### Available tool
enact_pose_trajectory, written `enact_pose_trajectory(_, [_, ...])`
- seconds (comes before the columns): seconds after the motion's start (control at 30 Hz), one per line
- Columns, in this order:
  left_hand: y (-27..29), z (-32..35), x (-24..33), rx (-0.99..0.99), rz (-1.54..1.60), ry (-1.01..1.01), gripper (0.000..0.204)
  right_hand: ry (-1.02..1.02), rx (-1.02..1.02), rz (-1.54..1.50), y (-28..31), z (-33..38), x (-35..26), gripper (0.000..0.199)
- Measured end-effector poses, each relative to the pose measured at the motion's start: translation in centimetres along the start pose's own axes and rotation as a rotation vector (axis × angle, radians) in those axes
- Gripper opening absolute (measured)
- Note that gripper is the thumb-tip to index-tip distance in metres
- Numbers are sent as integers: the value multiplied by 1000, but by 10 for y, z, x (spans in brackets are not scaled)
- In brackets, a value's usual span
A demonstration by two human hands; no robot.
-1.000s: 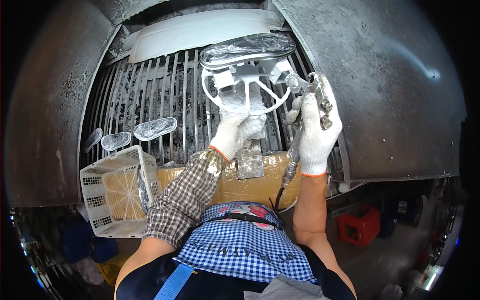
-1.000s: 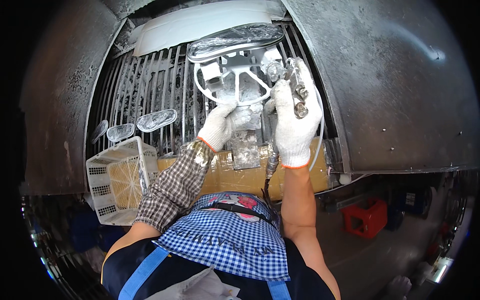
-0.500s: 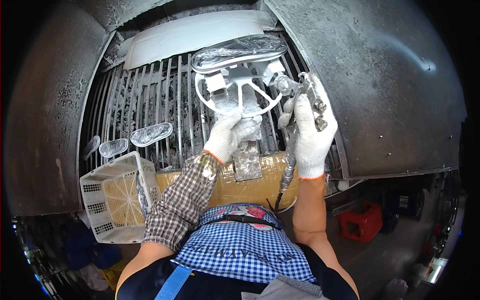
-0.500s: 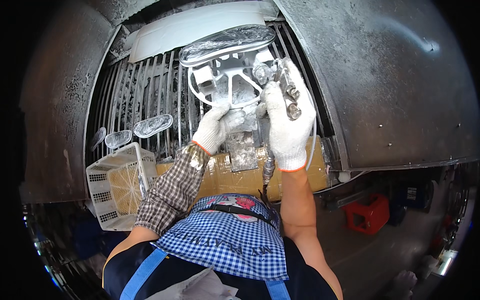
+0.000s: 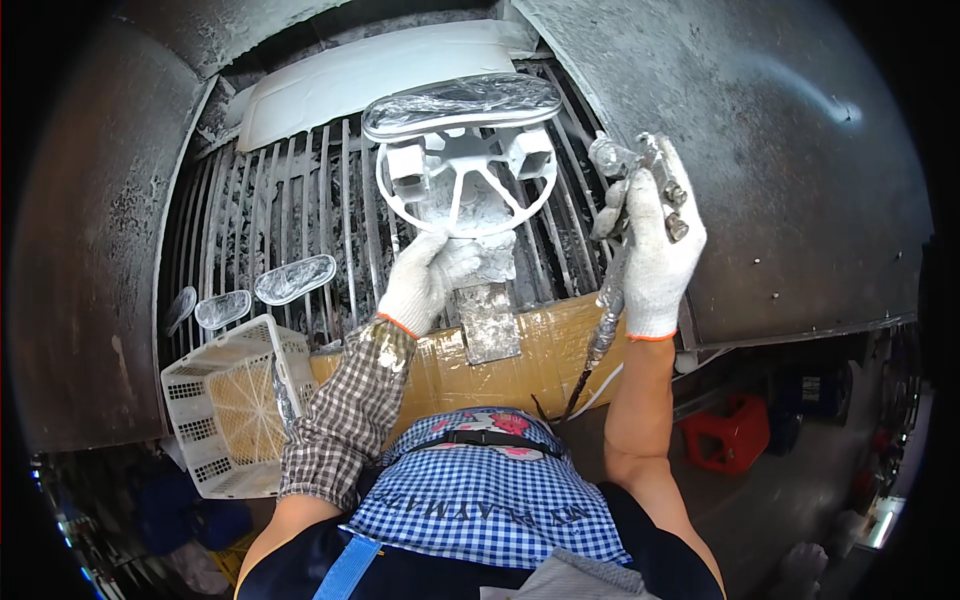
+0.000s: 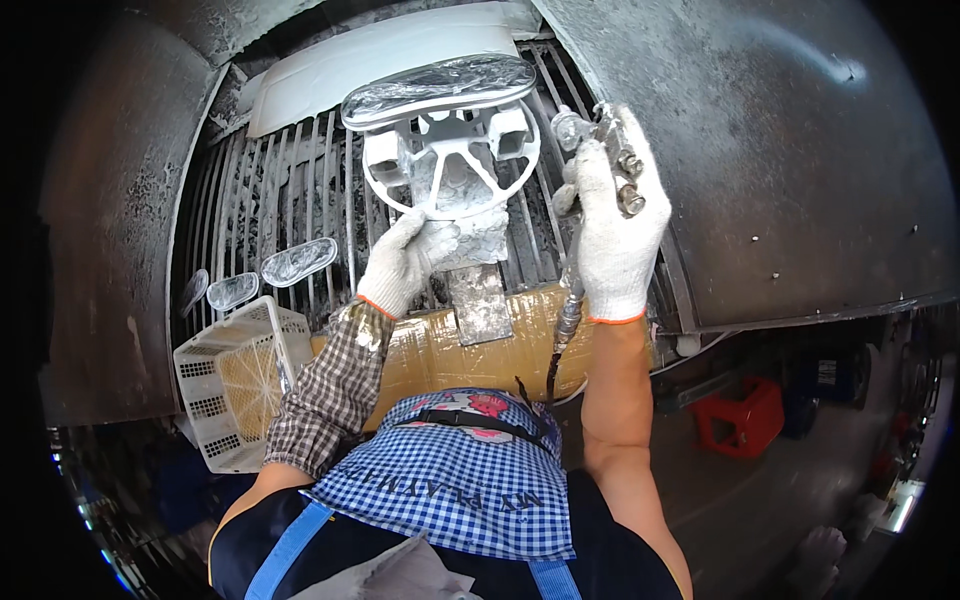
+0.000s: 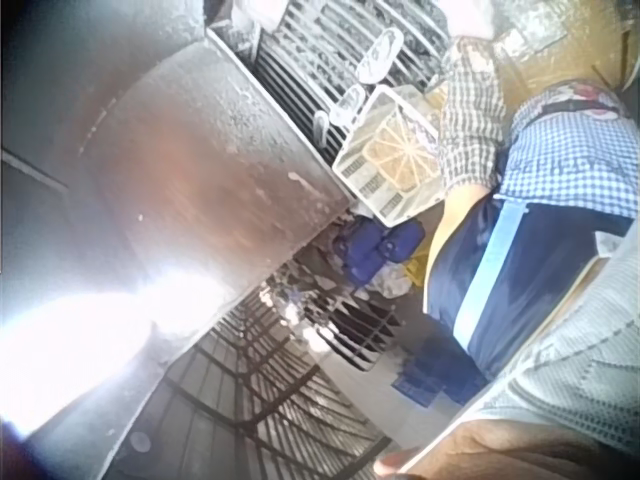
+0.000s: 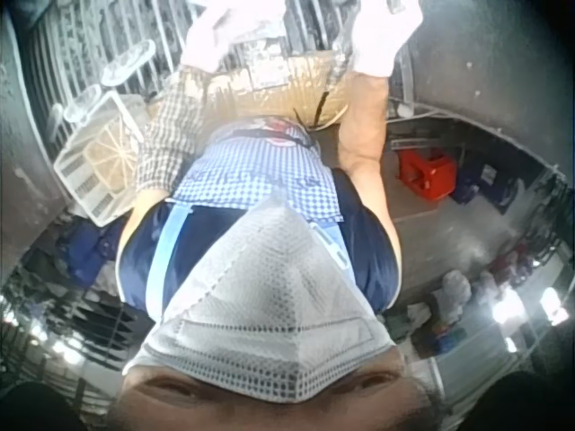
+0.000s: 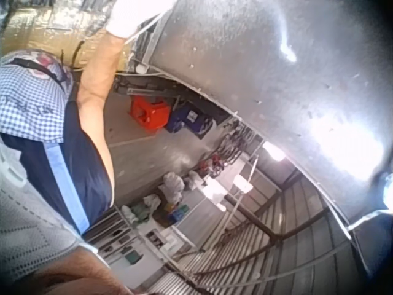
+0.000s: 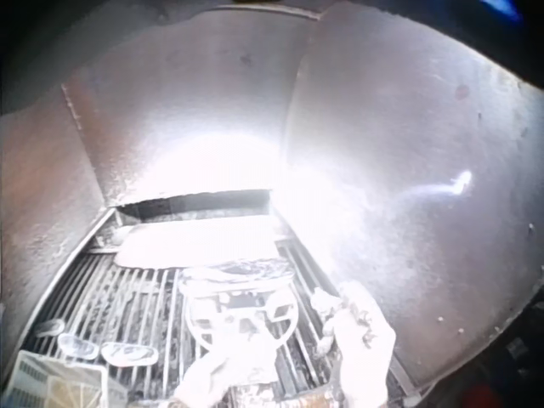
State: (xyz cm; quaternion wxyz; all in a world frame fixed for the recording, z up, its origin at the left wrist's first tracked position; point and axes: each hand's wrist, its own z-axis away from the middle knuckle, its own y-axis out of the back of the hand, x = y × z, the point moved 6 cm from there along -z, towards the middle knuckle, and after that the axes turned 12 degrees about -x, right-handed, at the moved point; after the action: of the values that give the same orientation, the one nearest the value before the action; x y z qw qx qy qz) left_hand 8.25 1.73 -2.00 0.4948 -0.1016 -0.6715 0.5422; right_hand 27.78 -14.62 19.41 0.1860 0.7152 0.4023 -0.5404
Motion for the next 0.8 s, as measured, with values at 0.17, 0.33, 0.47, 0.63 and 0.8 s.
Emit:
enact_pose_trajectory(0.17, [4, 8, 11, 21, 40, -31, 41, 2, 38, 28, 6, 7, -16, 51])
enact_pose_trajectory(0.33, [11, 11, 25, 8, 100, -55, 37, -54, -110, -37, -9, 21, -21, 50])
enact_pose_trajectory(0.47, [-18, 17, 42, 40, 83, -103, 33, -54, -65, -37, 0, 21, -19, 51])
enact_pose_trajectory(0.63, [20, 9, 60, -15, 46, -145, 33, -32, -28, 26, 14, 20, -23, 50])
enact_pose_trajectory(0.8, [32, 10, 75, 49, 18, -200, 25, -64, -19, 18, 13, 35, -30, 49])
